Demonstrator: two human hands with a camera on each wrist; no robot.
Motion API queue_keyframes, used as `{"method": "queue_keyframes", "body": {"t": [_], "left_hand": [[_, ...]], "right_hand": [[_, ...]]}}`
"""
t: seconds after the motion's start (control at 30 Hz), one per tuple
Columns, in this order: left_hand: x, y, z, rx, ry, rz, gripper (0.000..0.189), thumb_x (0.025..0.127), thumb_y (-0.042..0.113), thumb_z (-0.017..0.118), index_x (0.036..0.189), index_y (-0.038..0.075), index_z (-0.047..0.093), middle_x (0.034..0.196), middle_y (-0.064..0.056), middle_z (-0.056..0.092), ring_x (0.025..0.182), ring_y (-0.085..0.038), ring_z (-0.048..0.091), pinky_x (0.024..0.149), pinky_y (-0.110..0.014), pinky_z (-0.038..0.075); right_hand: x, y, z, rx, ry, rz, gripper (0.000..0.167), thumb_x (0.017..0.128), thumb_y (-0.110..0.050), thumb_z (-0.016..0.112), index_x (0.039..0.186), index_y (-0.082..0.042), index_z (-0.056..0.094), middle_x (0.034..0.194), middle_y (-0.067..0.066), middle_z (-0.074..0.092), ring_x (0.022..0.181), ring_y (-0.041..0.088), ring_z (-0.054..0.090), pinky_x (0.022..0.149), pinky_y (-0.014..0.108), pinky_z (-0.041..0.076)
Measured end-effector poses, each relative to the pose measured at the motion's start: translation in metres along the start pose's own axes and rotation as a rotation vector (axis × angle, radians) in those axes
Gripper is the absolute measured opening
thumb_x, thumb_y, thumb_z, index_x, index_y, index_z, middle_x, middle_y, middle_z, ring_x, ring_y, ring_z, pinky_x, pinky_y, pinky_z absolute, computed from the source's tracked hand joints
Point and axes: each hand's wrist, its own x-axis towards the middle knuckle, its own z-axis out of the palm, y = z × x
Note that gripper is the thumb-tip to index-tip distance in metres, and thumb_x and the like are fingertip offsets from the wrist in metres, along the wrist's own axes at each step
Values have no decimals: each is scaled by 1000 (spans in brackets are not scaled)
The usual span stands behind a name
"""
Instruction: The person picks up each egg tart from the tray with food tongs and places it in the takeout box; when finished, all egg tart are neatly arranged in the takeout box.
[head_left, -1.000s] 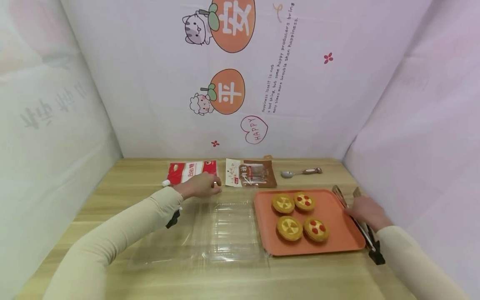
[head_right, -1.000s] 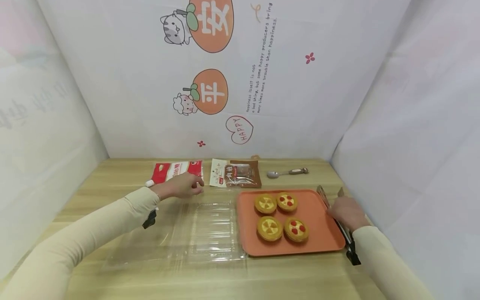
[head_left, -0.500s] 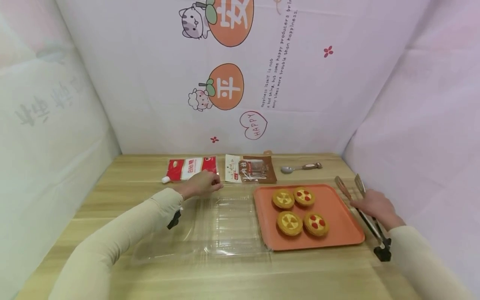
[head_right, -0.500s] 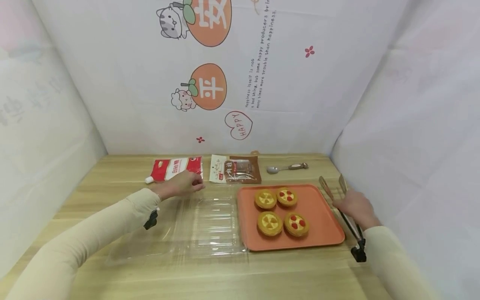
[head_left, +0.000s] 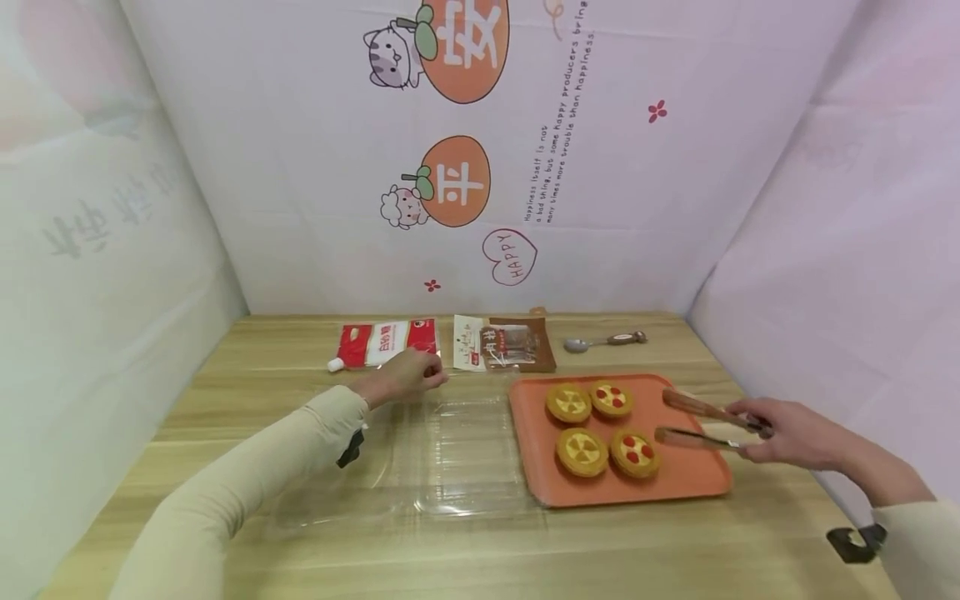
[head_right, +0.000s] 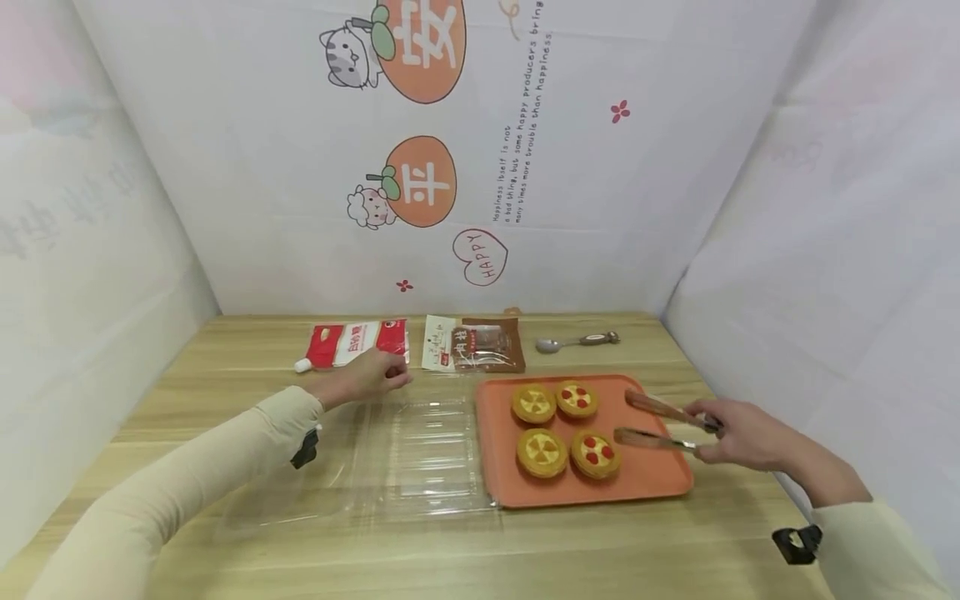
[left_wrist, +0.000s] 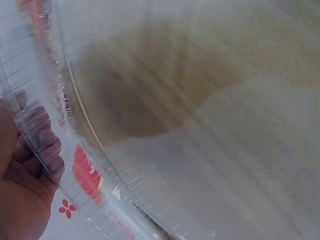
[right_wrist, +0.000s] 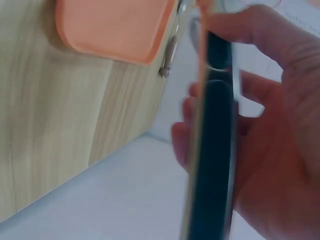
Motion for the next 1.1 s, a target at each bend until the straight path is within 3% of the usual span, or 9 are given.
{"method": "queue_keyframes", "body": {"t": [0.17,0.3,0.43,0.7,0.87,1.1], "left_hand": [[2,-1,5,12,20,2,19,94,20,67,76,13,65,63,7,57,56,-6,47,53,-22,40],[2,-2,6,13,51,22,17,92,19,69,77,12,66,65,6,59,56,-7,49,54,-22,42],[2,-3,5,9,59,16,16,91,19,70,77,11,67,66,6,60,57,-6,49,54,-22,42],[3,-2,8,6,81,51,16,91,18,71,77,10,67,65,6,60,56,-6,48,54,-21,42],[2,-3,11,4,80,53,16,91,19,70,78,11,67,67,6,61,57,-5,51,55,-21,44],[4,-5,10,-20,59,2,14,92,19,70,80,12,67,69,6,63,59,-7,53,58,-22,47]], "right_hand": [[-7,-8,10,108,-128,-73,48,81,-17,75,121,4,59,83,-1,49,70,4,40,58,26,33],[0,-13,15,87,-159,-73,52,78,-19,75,121,6,61,97,5,61,78,7,50,62,26,40],[8,-17,21,40,-156,-75,57,76,-24,77,121,6,61,109,11,64,87,16,57,67,31,47],[17,-26,29,16,-138,-68,49,75,-22,75,120,-5,65,80,-3,49,66,5,40,56,25,33],[18,-25,30,10,-122,-83,44,74,-21,76,115,-8,67,78,-4,50,63,3,40,54,24,33],[20,-26,23,46,-100,-88,42,76,-19,76,114,-4,69,85,-5,55,70,4,46,58,24,38]]}}
